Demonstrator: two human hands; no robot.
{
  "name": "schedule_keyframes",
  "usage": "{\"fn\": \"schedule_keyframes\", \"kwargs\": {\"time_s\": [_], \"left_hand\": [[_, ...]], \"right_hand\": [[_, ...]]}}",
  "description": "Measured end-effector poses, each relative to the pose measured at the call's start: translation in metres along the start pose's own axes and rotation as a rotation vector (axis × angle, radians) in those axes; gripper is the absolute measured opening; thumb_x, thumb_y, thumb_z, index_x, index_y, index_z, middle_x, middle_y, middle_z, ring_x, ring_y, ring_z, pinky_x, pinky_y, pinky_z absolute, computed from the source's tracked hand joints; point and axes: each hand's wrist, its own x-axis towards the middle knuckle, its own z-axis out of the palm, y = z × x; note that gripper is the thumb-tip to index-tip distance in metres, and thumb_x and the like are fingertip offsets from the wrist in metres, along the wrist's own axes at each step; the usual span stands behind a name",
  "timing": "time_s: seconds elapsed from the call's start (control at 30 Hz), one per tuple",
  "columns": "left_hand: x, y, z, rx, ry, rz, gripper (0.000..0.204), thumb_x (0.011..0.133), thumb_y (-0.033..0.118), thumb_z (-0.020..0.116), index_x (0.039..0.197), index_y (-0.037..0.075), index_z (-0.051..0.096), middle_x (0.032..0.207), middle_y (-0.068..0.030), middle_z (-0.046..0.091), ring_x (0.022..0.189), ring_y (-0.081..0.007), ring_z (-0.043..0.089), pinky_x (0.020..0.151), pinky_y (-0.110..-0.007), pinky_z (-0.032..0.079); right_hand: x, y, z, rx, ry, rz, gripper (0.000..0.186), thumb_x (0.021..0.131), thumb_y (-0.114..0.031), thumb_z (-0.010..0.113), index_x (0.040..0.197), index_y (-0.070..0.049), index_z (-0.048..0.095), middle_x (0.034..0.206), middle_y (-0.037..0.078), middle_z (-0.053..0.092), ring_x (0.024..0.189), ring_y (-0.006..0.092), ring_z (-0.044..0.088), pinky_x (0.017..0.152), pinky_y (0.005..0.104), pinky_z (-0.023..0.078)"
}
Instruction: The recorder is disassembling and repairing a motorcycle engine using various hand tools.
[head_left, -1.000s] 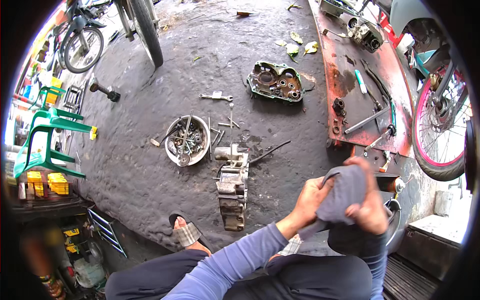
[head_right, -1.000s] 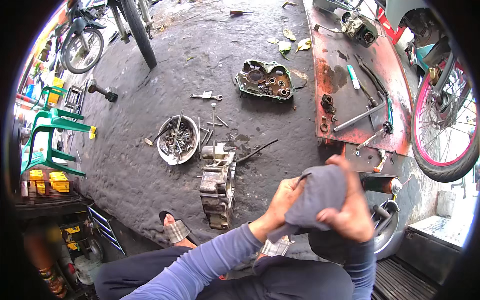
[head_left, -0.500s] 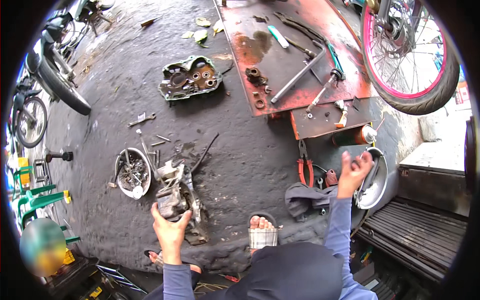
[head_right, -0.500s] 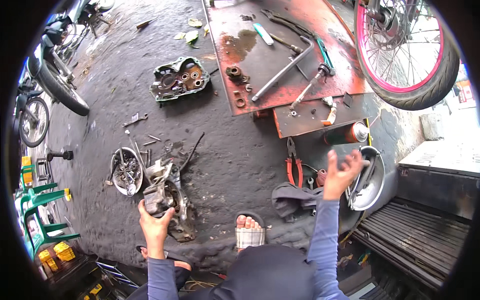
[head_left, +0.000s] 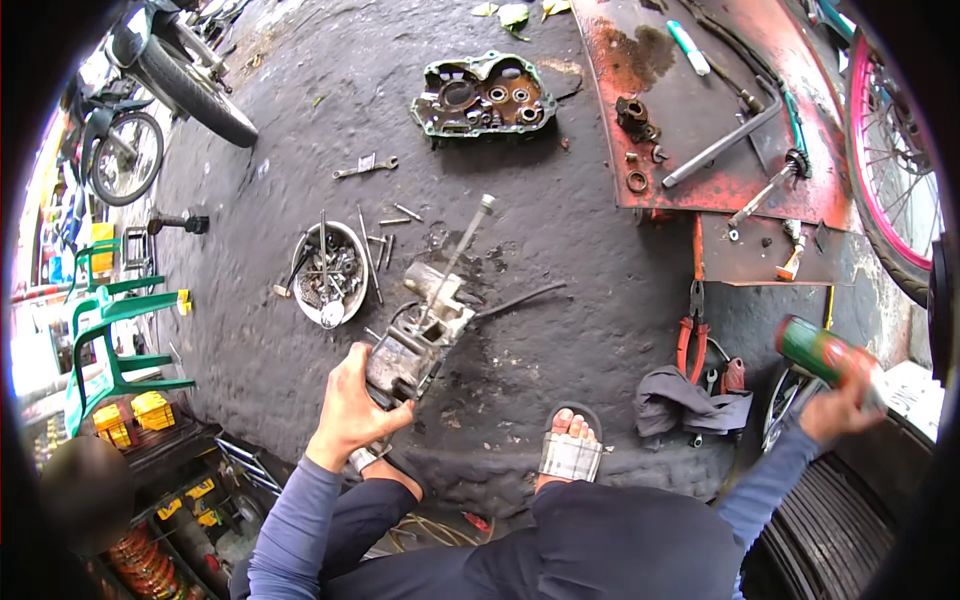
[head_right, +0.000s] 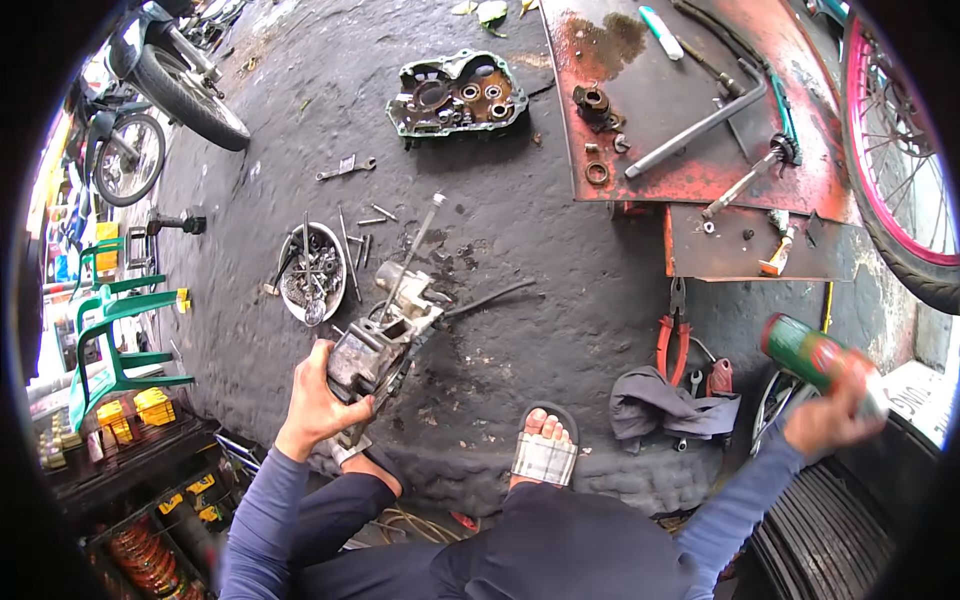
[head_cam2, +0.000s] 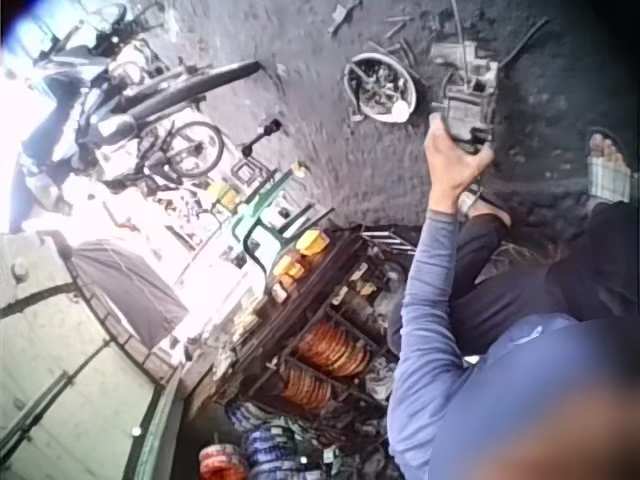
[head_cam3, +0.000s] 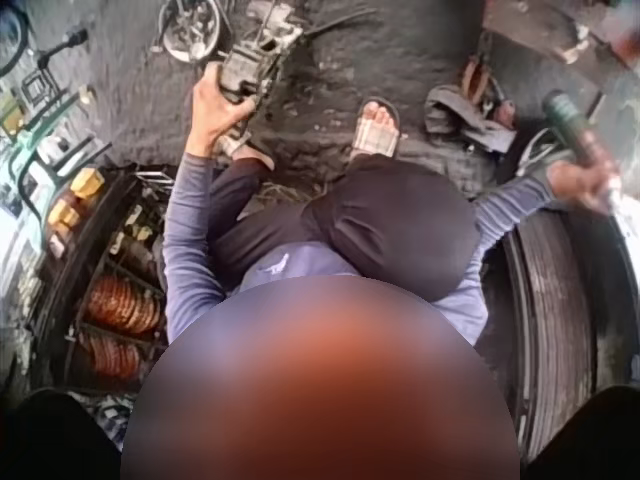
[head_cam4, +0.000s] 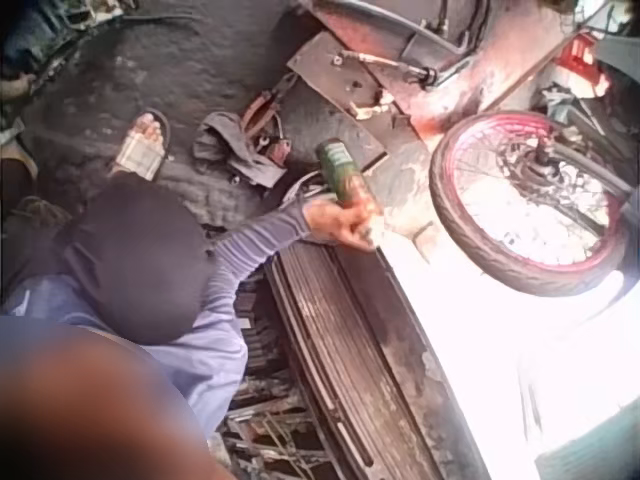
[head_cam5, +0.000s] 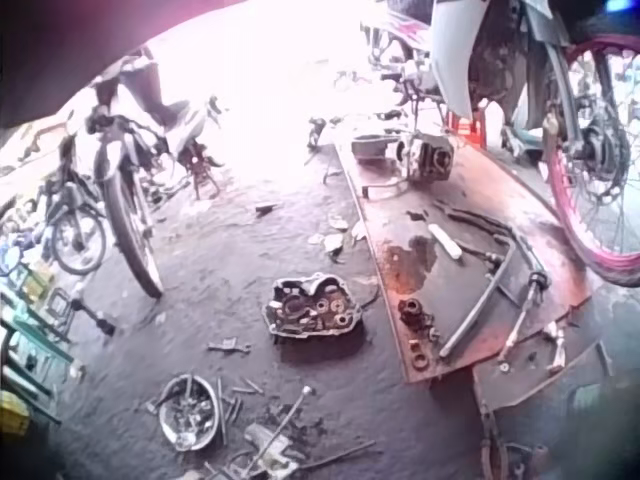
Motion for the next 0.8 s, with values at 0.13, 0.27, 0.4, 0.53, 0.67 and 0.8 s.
{"fn": "schedule_keyframes", "kwargs": {"time_s": [0.13, 0.27, 0.4, 0.53, 0.67, 0.8], "left_hand": [[-0.001, -0.014, 0.005, 0.051, -0.058, 0.169, 0.067, 0.056, 0.027, 0.084, 0.108, -0.003, 0.054, 0.092, -0.0213, 0.06, 0.086, -0.0415, 0.062, 0.078, -0.044, 0.051], [0.01, -0.026, 0.014, 0.03, -0.187, 0.22, 0.074, 0.055, 0.027, 0.085, 0.114, -0.004, 0.054, 0.102, -0.0214, 0.061, 0.094, -0.0401, 0.063, 0.085, -0.044, 0.051], [0.003, -0.038, 0.014, 0.066, -0.141, 0.275, 0.076, 0.056, 0.022, 0.085, 0.119, -0.004, 0.053, 0.109, -0.0201, 0.061, 0.103, -0.0401, 0.062, 0.091, -0.043, 0.05], [0.003, -0.03, 0.016, 0.082, -0.111, 0.242, 0.078, 0.055, 0.021, 0.088, 0.12, -0.002, 0.053, 0.112, -0.0195, 0.06, 0.104, -0.0397, 0.062, 0.092, -0.044, 0.05], [0.001, -0.018, 0.025, 0.047, -0.019, 0.134, 0.079, 0.052, 0.028, 0.094, 0.115, 0.0, 0.056, 0.106, -0.0192, 0.061, 0.098, -0.0376, 0.062, 0.088, -0.042, 0.051], [0.002, -0.025, 0.051, 0.029, 0.242, 0.15, 0.065, 0.052, 0.029, 0.091, 0.1, -0.001, 0.059, 0.096, -0.0182, 0.061, 0.087, -0.0354, 0.062, 0.078, -0.042, 0.052]], "right_hand": [[-0.012, -0.113, 0.004, 0.24, -0.133, 0.036, 0.083, 0.086, -0.061, 0.065, 0.131, 0.007, 0.052, 0.111, 0.025, 0.066, 0.097, 0.0348, 0.068, 0.096, 0.0497, 0.053], [-0.1, -0.098, 0.05, 0.634, -0.986, 0.313, 0.101, 0.064, -0.045, 0.091, 0.139, 0.002, 0.041, 0.118, 0.029, 0.058, 0.096, 0.0335, 0.068, 0.087, 0.044, 0.054], [-0.183, -0.116, 0.088, 0.63, -1.214, 0.648, 0.078, 0.07, -0.032, 0.082, 0.131, 0.002, 0.048, 0.12, 0.02, 0.05, 0.1, 0.0296, 0.067, 0.088, 0.0428, 0.055], [-0.227, -0.116, 0.105, 0.656, -1.577, 0.333, 0.079, 0.064, -0.022, 0.086, 0.134, -0.006, 0.052, 0.121, 0.021, 0.057, 0.096, 0.0313, 0.068, 0.083, 0.0386, 0.056], [-0.237, -0.131, 0.14, 0.636, -1.62, 0.178, 0.074, 0.067, -0.024, 0.086, 0.134, -0.01, 0.057, 0.12, 0.021, 0.059, 0.094, 0.0333, 0.068, 0.076, 0.0381, 0.058], [-0.247, -0.137, 0.161, 0.695, -1.641, 0.178, 0.063, 0.07, -0.026, 0.086, 0.127, -0.013, 0.064, 0.118, 0.019, 0.061, 0.095, 0.032, 0.068, 0.072, 0.0374, 0.059]]}}
